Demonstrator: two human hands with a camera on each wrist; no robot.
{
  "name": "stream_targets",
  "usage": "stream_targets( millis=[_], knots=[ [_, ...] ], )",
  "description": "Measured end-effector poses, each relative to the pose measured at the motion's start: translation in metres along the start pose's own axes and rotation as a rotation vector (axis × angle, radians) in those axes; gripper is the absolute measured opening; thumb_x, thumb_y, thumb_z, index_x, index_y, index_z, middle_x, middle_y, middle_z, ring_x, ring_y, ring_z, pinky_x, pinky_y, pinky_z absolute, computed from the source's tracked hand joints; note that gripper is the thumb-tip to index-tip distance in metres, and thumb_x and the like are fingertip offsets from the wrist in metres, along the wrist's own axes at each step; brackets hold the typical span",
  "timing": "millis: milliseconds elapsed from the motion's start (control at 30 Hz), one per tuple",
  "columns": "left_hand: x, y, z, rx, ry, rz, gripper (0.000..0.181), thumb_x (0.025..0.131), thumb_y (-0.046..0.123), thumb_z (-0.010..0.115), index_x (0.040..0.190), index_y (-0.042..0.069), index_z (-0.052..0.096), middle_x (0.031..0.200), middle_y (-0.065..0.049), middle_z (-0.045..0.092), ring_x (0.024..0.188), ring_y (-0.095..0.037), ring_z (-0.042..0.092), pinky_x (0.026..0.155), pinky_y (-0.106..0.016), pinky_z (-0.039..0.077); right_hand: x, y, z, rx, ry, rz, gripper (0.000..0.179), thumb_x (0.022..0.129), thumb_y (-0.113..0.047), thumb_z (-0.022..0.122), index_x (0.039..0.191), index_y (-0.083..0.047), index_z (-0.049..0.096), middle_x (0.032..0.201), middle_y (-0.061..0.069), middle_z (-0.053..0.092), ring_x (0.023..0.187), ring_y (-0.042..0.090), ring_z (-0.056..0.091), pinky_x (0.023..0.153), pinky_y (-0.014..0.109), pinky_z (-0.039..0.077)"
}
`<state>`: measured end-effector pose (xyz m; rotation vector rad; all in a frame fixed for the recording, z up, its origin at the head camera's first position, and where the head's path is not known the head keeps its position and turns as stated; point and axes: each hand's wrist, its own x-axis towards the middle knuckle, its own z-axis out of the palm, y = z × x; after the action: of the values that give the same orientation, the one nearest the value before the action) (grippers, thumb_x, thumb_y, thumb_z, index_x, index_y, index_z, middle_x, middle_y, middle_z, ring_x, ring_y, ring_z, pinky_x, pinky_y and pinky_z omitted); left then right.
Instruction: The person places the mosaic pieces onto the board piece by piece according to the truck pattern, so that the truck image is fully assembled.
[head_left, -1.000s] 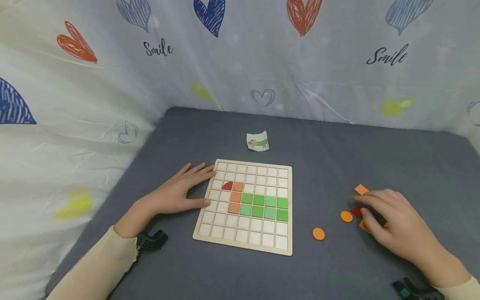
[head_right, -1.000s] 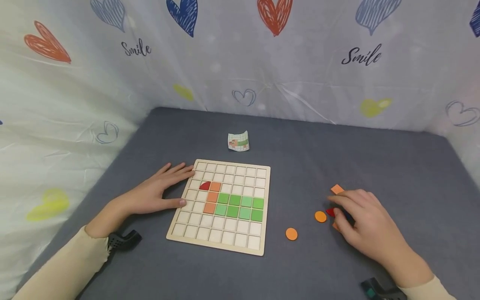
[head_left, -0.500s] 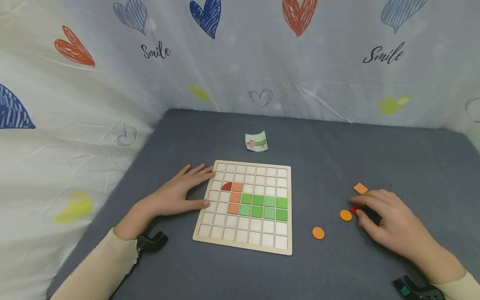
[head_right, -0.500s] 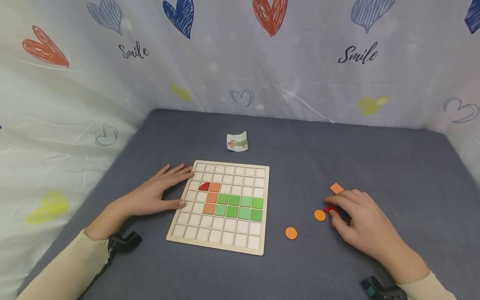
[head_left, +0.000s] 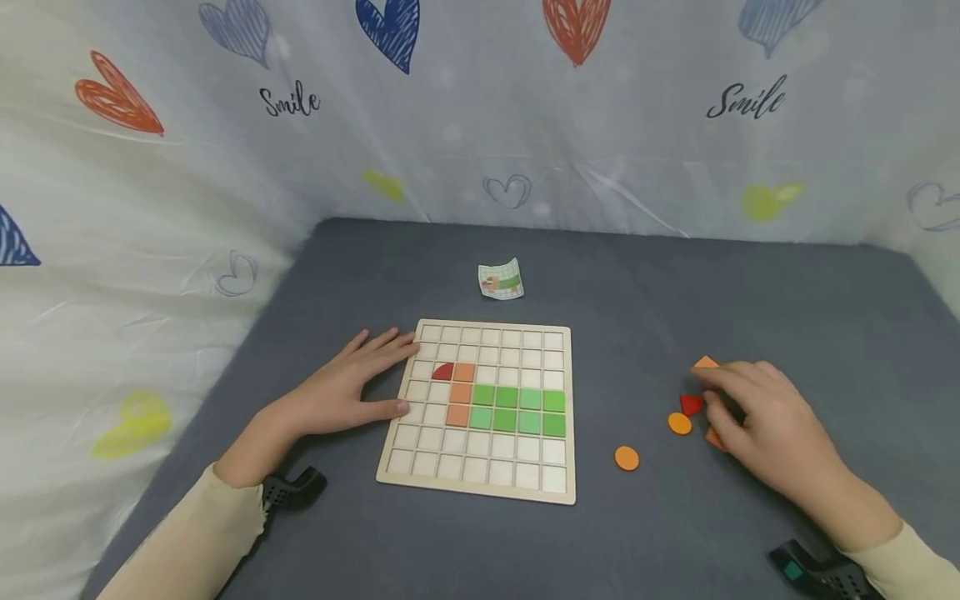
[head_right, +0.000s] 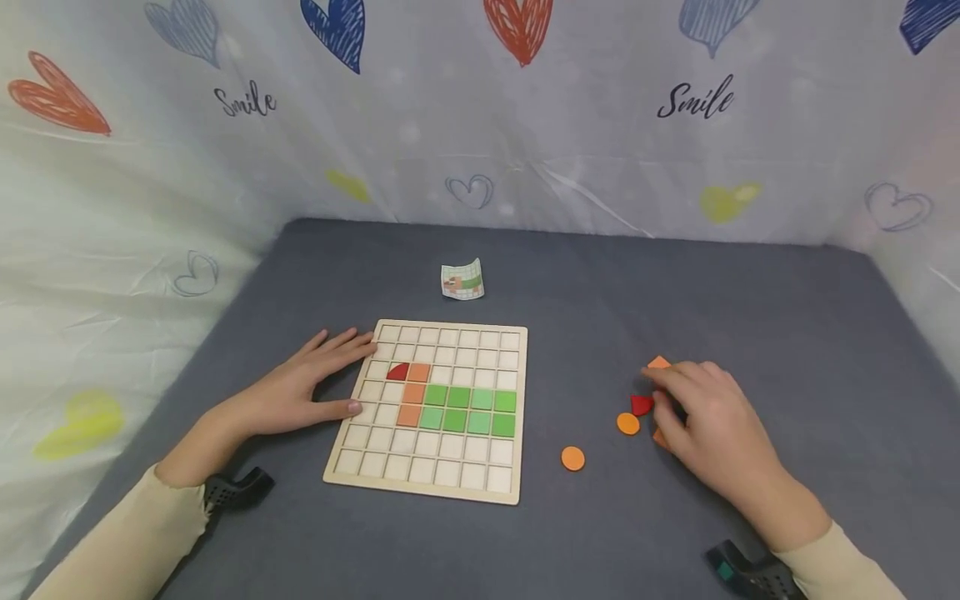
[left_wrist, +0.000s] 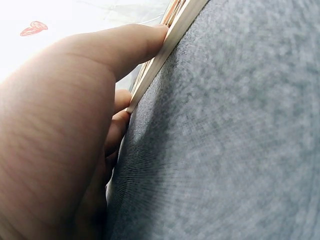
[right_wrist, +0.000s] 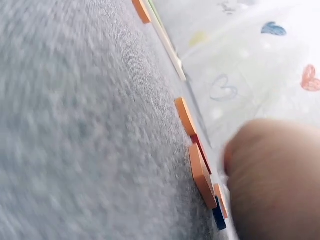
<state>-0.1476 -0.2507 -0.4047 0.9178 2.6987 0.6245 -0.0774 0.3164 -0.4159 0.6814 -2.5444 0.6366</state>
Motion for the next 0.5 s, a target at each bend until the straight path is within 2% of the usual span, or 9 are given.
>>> stream_targets(
  millis=[133, 300, 500],
  knots=[
    [-0.002, 0.0, -0.001, 0.003, 0.003, -0.007, 0.092, 0.101, 0.067, 0.07, 0.175, 0.029, 0.031, 0.18, 0.007, 0.025, 0.169, -0.024, 0.012, 0.136, -0.052, -0.003, 0.001, -0.007, 0.001, -0.028, 0.014, 0.094, 0.028, 0.088, -0.005, 0.085, 0.116, -0.01, 0.083, 0.09, -0.008, 0.07, 0.085, 0.016, 0.056, 0.07, 0.023, 0.041],
    [-0.002, 0.001, 0.0, 0.006, 0.009, -0.001, 0.092, 0.101, 0.066, 0.071, 0.174, 0.028, 0.031, 0.18, 0.005, 0.026, 0.169, -0.025, 0.013, 0.136, -0.052, -0.003, 0.001, -0.012, 0.005, 0.006, -0.013, 0.098, 0.022, 0.085, -0.01, 0.092, 0.102, -0.02, 0.083, 0.091, -0.015, 0.07, 0.089, 0.011, 0.058, 0.075, 0.023, 0.045],
    [0.0, 0.002, 0.0, 0.004, 0.006, 0.003, 0.091, 0.101, 0.064, 0.071, 0.175, 0.027, 0.031, 0.18, 0.003, 0.026, 0.169, -0.026, 0.012, 0.136, -0.053, -0.003, -0.001, -0.013, 0.009, 0.015, -0.027, 0.118, 0.022, 0.086, -0.007, 0.091, 0.103, -0.019, 0.084, 0.097, -0.01, 0.071, 0.096, 0.016, 0.059, 0.077, 0.026, 0.045]
  ],
)
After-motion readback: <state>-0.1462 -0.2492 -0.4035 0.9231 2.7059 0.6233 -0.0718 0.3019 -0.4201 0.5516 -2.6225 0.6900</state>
